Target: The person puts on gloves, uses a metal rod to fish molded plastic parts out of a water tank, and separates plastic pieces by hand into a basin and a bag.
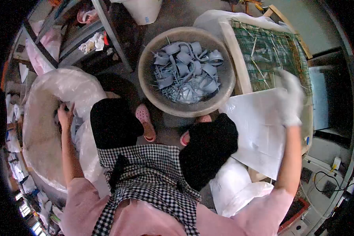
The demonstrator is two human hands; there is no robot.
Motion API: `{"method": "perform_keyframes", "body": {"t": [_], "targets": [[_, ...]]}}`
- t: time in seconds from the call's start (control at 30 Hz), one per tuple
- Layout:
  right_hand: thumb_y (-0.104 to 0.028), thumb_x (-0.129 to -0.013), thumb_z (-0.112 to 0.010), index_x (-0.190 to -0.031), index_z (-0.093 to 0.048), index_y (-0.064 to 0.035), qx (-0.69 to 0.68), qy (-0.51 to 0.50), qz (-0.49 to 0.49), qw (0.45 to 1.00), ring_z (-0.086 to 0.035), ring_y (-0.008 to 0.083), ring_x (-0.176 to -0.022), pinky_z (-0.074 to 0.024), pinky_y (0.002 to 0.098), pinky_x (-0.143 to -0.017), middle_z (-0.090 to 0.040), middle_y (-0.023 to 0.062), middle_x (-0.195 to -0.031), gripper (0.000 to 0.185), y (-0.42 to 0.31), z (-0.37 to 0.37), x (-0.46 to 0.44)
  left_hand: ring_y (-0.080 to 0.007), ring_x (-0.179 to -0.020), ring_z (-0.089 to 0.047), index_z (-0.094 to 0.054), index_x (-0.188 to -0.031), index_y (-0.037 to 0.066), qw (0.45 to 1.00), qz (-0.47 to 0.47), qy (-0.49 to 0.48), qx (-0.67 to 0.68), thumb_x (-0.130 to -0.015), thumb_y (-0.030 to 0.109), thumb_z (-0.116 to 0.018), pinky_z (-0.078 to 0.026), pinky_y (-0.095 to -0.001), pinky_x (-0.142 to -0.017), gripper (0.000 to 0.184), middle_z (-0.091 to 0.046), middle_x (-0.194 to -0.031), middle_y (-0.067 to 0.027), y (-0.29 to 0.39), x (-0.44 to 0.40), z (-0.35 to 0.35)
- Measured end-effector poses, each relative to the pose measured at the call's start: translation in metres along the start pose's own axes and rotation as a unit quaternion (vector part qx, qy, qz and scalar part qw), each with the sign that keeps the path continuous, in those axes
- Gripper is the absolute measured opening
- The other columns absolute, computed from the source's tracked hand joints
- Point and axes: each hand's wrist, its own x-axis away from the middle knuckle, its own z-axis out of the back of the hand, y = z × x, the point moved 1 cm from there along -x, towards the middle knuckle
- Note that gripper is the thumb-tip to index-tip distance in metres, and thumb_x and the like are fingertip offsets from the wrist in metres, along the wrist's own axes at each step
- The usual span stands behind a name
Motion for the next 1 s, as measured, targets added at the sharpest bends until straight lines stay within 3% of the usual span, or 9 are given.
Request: {"method": "perform_keyframes", "body": {"t": [0.17, 0.2, 0.37, 0.5, 0.7, 0.83, 0.9, 0.93, 1.0], "targets": [[-0.006, -0.081, -0.053, -0.100, -0.064, -0.0069, 0.006, -0.270, 0.299, 0.915, -0.065, 0.0310, -0.088, -0.0535, 0.0414, -0.069, -0.064, 0.0179, -0.094, 0.022, -0.141, -0.291, -0.035, -0.0354, -0.106, -0.057, -0.061, -0.110, -0.002, 0.937, -0.198, 0.073, 0.279, -0.080, 0.032, -0.073, -0.043, -0.0387, -0.093, 0.046, -0.060, -0.111, -0.0213, 0.219, -0.056, 0.013], [-0.008, -0.082, -0.048, -0.111, -0.056, -0.0075, 0.141, -0.352, 0.308, 0.873, -0.059, 0.0324, -0.101, -0.0499, 0.0414, -0.083, -0.061, 0.0163, -0.106, 0.030, -0.171, -0.349, -0.025, -0.0323, -0.105, -0.058, -0.061, -0.110, 0.000, 0.932, -0.212, 0.067, 0.285, -0.081, 0.032, -0.072, -0.043, -0.0366, -0.092, 0.045, -0.061, -0.109, -0.0198, 0.252, -0.061, 0.014], [-0.016, -0.089, -0.044, -0.116, -0.055, -0.0050, 0.188, -0.234, 0.342, 0.891, -0.053, 0.0308, -0.110, -0.0364, 0.0459, -0.099, -0.055, 0.0127, -0.116, 0.031, -0.225, -0.479, 0.017, -0.0336, -0.103, -0.058, -0.060, -0.111, 0.001, 0.908, -0.184, -0.042, 0.373, -0.080, 0.031, -0.072, -0.045, -0.0380, -0.089, 0.045, -0.060, -0.108, -0.0195, 0.319, -0.066, -0.020], [-0.020, -0.087, -0.049, -0.119, -0.054, -0.0012, 0.090, -0.294, 0.299, 0.903, -0.057, 0.0295, -0.092, -0.0426, 0.0500, -0.086, -0.059, 0.0152, -0.098, 0.037, -0.208, -0.477, 0.002, -0.0360, -0.102, -0.058, -0.058, -0.114, 0.001, 0.927, -0.190, -0.075, 0.315, -0.082, 0.029, -0.070, -0.046, -0.0396, -0.087, 0.044, -0.059, -0.108, -0.0211, 0.307, -0.074, -0.045], [-0.033, -0.081, -0.055, -0.119, -0.052, 0.0013, -0.155, -0.083, 0.060, 0.983, -0.056, 0.0415, -0.100, -0.0450, 0.0464, -0.086, -0.061, 0.0240, -0.103, 0.052, -0.145, -0.406, -0.076, -0.0397, -0.106, -0.054, -0.052, -0.121, 0.002, 0.931, -0.207, -0.166, 0.250, -0.082, 0.030, -0.069, -0.044, -0.0430, -0.091, 0.051, -0.055, -0.114, -0.0233, 0.312, -0.086, -0.087], [-0.035, -0.084, -0.051, -0.107, -0.060, 0.0000, -0.305, -0.280, -0.105, 0.904, -0.059, 0.0396, -0.098, -0.0454, 0.0441, -0.085, -0.062, 0.0263, -0.101, 0.042, -0.132, -0.314, -0.118, -0.0374, -0.120, -0.048, -0.043, -0.132, 0.001, 0.853, -0.313, -0.331, 0.257, -0.071, 0.040, -0.079, -0.041, -0.0415, -0.099, 0.080, -0.049, -0.127, -0.0249, 0.331, -0.064, -0.102], [-0.033, -0.085, -0.049, -0.101, -0.062, 0.0012, -0.170, -0.254, 0.075, 0.949, -0.062, 0.0327, -0.090, -0.0461, 0.0411, -0.081, -0.063, 0.0241, -0.094, 0.040, -0.128, -0.281, -0.124, -0.0364, -0.122, -0.047, -0.043, -0.133, 0.001, 0.826, -0.378, -0.304, 0.287, -0.069, 0.041, -0.080, -0.039, -0.0407, -0.100, 0.084, -0.048, -0.131, -0.0243, 0.341, -0.054, -0.113], [-0.033, -0.087, -0.049, -0.101, -0.063, -0.0017, -0.391, -0.291, -0.155, 0.859, -0.062, 0.0254, -0.082, -0.0473, 0.0382, -0.076, -0.065, 0.0170, -0.091, 0.037, -0.123, -0.282, -0.121, -0.0359, -0.122, -0.047, -0.042, -0.133, 0.000, 0.808, -0.374, -0.335, 0.309, -0.069, 0.041, -0.081, -0.039, -0.0400, -0.101, 0.085, -0.049, -0.130, -0.0235, 0.348, -0.049, -0.109], [-0.034, -0.087, -0.049, -0.100, -0.064, -0.0033, -0.485, -0.251, -0.204, 0.812, -0.060, 0.0228, -0.080, -0.0489, 0.0382, -0.072, -0.065, 0.0137, -0.090, 0.036, -0.116, -0.275, -0.120, -0.0320, -0.120, -0.050, -0.040, -0.135, 0.000, 0.752, -0.378, -0.410, 0.351, -0.081, 0.053, -0.066, -0.038, -0.0393, -0.101, 0.080, -0.055, -0.126, -0.0199, 0.359, -0.043, -0.100]]}}
